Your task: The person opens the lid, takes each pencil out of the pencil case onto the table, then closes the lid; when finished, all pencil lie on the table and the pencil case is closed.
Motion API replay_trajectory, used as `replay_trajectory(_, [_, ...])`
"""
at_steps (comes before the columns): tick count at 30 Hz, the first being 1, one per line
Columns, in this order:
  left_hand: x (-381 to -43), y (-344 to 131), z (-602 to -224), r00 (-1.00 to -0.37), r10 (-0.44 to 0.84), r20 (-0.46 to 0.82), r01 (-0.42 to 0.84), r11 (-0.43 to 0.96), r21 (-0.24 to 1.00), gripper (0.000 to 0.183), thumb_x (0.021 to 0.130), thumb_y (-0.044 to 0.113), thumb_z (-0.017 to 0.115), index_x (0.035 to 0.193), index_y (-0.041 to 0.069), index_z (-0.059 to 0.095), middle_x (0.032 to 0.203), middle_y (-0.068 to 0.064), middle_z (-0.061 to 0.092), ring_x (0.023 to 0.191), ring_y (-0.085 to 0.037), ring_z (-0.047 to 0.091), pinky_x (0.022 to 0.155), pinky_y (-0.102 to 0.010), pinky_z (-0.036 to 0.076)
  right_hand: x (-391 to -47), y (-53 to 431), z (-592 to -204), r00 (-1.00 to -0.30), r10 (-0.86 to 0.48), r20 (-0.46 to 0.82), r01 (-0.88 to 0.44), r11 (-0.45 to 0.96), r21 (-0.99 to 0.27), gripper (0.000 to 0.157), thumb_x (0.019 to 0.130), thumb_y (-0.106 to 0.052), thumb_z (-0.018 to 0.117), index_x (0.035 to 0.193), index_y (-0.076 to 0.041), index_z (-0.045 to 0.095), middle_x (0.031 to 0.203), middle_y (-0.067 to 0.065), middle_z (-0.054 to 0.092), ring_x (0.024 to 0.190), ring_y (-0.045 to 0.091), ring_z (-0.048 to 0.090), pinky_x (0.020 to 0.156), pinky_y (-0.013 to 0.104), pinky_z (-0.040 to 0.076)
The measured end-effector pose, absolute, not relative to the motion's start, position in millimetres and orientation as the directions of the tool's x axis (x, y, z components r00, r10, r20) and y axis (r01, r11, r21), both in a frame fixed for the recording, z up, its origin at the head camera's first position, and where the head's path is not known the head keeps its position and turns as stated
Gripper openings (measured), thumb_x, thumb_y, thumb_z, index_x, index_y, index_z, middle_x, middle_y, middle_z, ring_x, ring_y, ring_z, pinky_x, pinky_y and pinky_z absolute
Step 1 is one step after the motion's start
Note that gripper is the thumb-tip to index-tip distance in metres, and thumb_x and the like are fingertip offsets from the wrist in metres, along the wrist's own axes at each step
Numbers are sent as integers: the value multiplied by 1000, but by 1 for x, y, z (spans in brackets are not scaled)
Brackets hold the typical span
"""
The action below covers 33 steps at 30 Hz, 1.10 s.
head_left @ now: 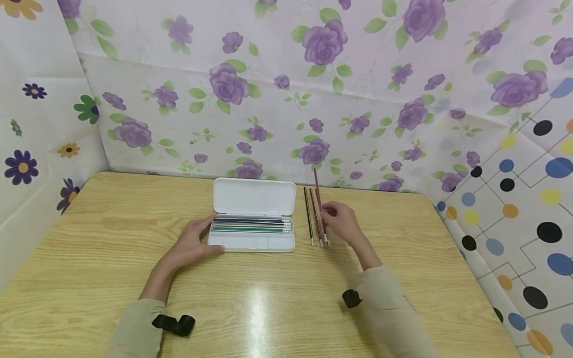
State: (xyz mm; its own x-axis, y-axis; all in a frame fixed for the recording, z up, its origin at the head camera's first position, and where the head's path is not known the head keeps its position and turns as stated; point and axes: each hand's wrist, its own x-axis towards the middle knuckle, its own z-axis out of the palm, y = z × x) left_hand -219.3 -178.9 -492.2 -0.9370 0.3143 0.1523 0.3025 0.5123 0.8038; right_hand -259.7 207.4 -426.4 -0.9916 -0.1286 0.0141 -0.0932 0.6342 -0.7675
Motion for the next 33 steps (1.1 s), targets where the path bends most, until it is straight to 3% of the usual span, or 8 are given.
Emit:
replay_trajectory(18, [-220,-180,-495,-934,314,173,320,514,796,92,75,29,83,146,-5,35,143,-26,43,131,-44,36,108,-58,22,-272,242,-454,-987,-27,-157,102,648,-755,30,95,-3,55,120,13,58,106,24,63,94,32,64,75,31,56])
replay_trajectory(33, [-219,-179,-493,-937,314,155,306,517,800,92,76,29,83,147,-5,35,143,-27,42,132,-45,35,108,-59,21,-274,235,-458,-994,-17,-109,60,746,-664,20,93,-3,61,108,9,65,97,19,67,79,24,65,65,29,55])
